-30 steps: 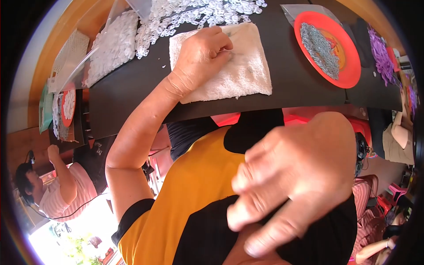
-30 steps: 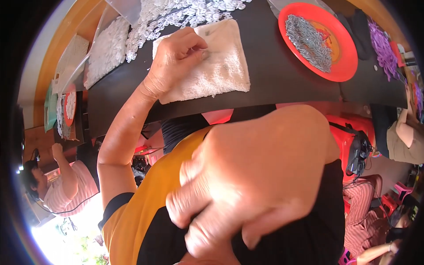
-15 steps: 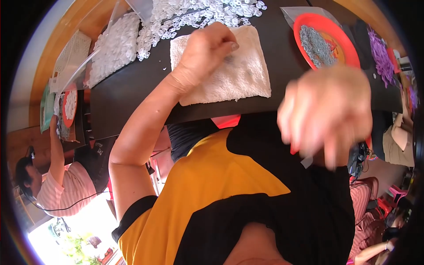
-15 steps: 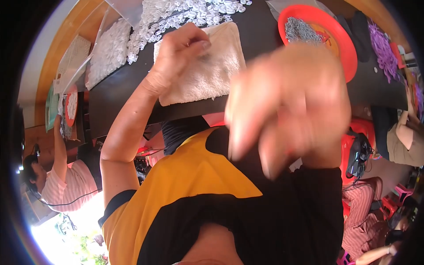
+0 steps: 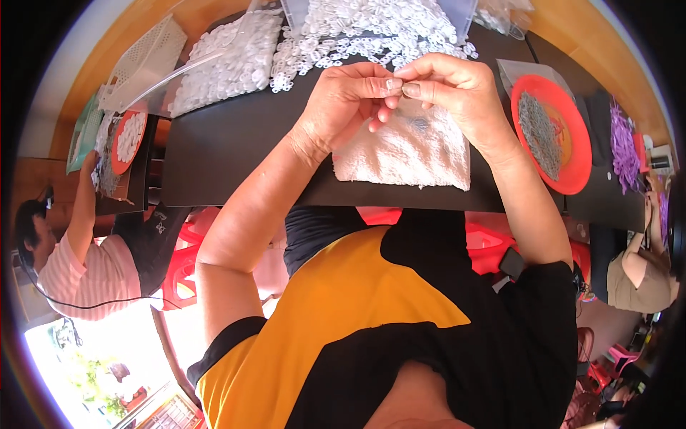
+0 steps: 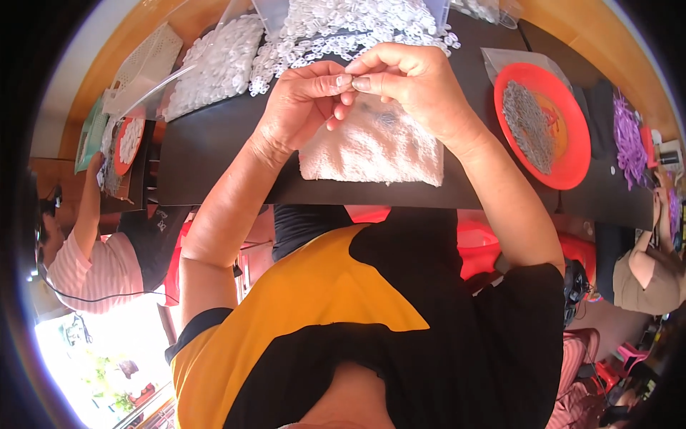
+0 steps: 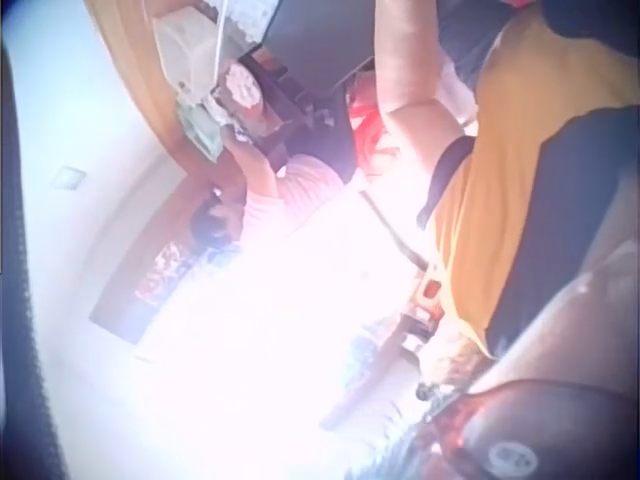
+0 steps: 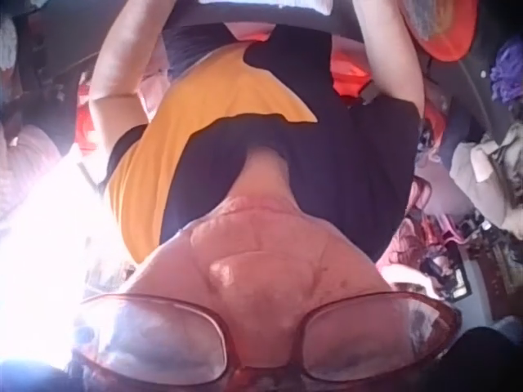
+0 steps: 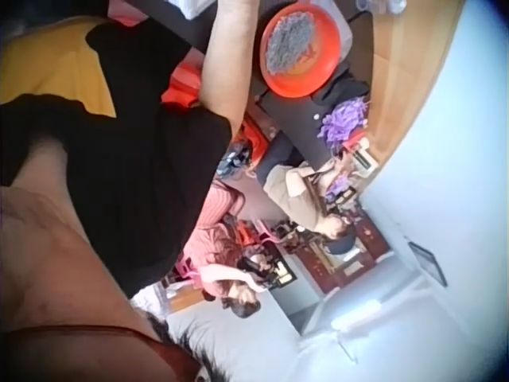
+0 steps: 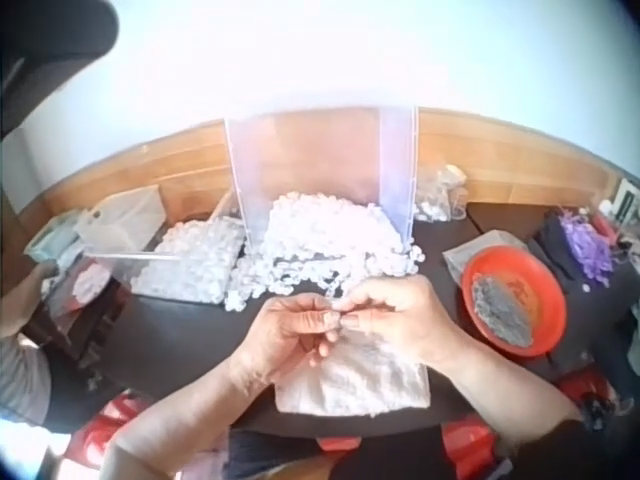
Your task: Inserting small metal components into white plastic housing parts.
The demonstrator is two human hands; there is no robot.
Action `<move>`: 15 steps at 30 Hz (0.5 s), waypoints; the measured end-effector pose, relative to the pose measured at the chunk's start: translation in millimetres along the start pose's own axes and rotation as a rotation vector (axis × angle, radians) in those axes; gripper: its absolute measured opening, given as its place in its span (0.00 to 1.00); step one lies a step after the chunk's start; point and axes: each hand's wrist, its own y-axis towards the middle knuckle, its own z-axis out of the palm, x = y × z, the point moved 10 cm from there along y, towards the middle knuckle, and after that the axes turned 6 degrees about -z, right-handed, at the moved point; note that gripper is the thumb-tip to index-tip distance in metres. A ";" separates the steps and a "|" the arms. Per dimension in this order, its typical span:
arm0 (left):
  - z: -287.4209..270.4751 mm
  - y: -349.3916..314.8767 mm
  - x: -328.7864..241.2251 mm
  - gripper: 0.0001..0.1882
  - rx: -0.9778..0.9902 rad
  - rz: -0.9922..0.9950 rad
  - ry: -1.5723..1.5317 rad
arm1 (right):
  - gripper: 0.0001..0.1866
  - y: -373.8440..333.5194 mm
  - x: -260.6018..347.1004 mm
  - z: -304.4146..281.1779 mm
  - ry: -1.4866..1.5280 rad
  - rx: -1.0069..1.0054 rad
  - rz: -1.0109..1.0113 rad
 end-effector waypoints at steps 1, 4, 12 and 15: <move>-3.9 -0.6 1.0 0.07 -0.002 0.000 -0.031 | 0.06 2.5 0.4 4.1 0.018 -0.013 -0.001; -11.8 -0.4 7.5 0.10 0.008 0.010 -0.073 | 0.05 11.1 0.2 11.9 0.006 0.038 -0.005; -25.0 3.2 11.9 0.09 -0.032 0.003 -0.228 | 0.03 24.2 -19.3 17.8 0.036 0.039 0.049; -36.1 0.9 8.4 0.07 -0.241 -0.014 -0.082 | 0.03 22.2 -37.2 9.6 0.081 -0.035 0.097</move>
